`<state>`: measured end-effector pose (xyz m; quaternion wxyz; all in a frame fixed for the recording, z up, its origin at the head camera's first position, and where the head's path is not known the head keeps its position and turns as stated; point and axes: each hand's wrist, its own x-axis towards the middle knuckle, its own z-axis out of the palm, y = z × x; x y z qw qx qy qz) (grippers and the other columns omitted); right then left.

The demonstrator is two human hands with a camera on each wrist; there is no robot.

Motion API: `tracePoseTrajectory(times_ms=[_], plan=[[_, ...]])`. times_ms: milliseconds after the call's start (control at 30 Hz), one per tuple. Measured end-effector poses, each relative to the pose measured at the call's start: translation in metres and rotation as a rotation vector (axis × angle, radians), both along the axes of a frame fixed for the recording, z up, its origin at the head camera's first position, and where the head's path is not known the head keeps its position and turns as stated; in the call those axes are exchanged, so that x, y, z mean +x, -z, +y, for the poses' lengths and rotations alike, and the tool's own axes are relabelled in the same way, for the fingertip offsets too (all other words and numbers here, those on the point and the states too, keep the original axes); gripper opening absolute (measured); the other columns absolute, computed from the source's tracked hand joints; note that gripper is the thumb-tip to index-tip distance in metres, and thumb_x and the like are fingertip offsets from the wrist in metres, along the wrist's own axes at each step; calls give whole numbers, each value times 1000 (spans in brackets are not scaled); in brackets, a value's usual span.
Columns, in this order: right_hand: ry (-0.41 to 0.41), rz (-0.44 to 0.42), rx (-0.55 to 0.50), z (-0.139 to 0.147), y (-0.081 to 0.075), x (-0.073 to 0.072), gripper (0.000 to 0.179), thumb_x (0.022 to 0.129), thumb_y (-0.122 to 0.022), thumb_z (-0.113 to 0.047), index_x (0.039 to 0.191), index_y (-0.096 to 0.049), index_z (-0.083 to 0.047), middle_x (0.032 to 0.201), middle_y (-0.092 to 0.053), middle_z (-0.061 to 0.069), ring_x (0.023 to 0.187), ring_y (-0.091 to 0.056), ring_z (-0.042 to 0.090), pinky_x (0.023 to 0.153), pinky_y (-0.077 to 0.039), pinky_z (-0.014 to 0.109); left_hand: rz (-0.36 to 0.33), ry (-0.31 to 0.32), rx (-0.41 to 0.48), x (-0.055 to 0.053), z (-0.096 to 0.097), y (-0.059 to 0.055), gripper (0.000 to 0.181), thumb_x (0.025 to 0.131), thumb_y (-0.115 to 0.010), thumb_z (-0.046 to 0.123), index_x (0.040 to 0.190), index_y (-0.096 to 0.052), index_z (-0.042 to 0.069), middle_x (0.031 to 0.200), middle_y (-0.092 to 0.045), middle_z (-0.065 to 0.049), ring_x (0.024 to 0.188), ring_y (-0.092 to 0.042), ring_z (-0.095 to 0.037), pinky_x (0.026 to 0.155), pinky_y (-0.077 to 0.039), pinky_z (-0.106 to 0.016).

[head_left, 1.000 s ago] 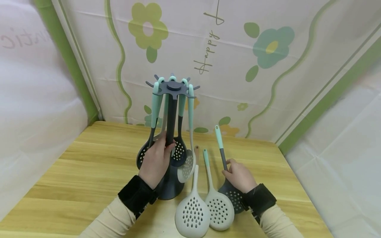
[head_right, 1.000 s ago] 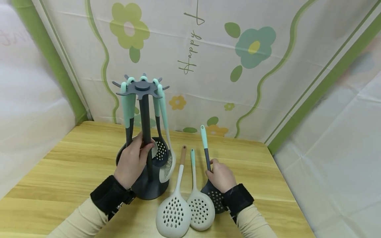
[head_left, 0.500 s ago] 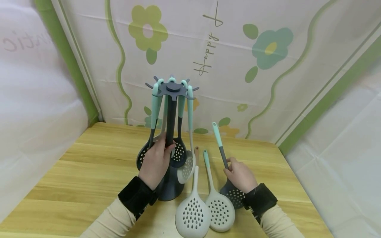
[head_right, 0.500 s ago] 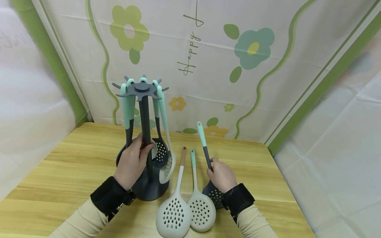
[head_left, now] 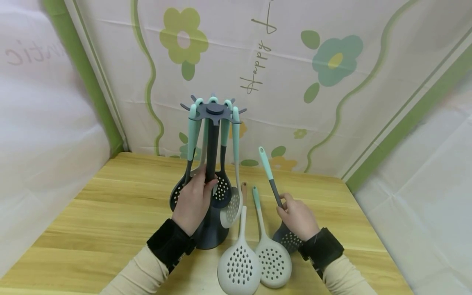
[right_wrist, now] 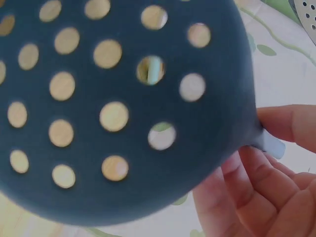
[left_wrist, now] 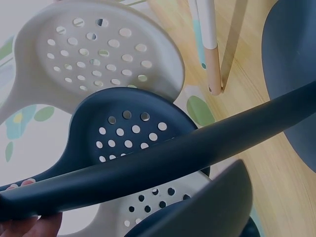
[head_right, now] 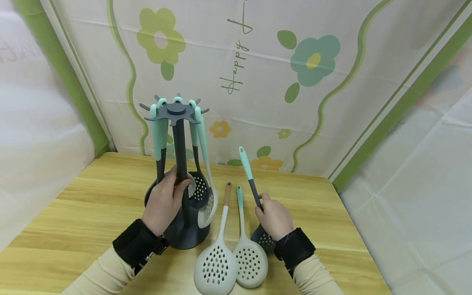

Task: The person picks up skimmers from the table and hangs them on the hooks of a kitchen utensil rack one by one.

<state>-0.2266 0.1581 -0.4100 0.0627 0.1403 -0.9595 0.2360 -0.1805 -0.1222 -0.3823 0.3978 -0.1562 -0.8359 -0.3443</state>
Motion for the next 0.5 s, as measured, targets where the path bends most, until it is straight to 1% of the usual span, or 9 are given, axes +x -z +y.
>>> tracePoseTrajectory(times_ms=[167,500], plan=[[4,30,-19,-1,-2,2,35,93,-62,-11,123,-63,7,86,-74,11,54,-52,10,46,-44,31,-3,9,5,0,0,0,29,101,-54,13,121,-55,-7,97,-69,-17,88,-71,-30,69,-61,-42],[16,54,-37,-6,-6,4,37,94,-63,-15,125,-63,4,92,-76,15,57,-59,10,45,-44,31,-13,13,6,1,0,-1,28,101,-53,13,120,-55,-7,97,-68,-17,88,-71,-29,69,-60,-42]])
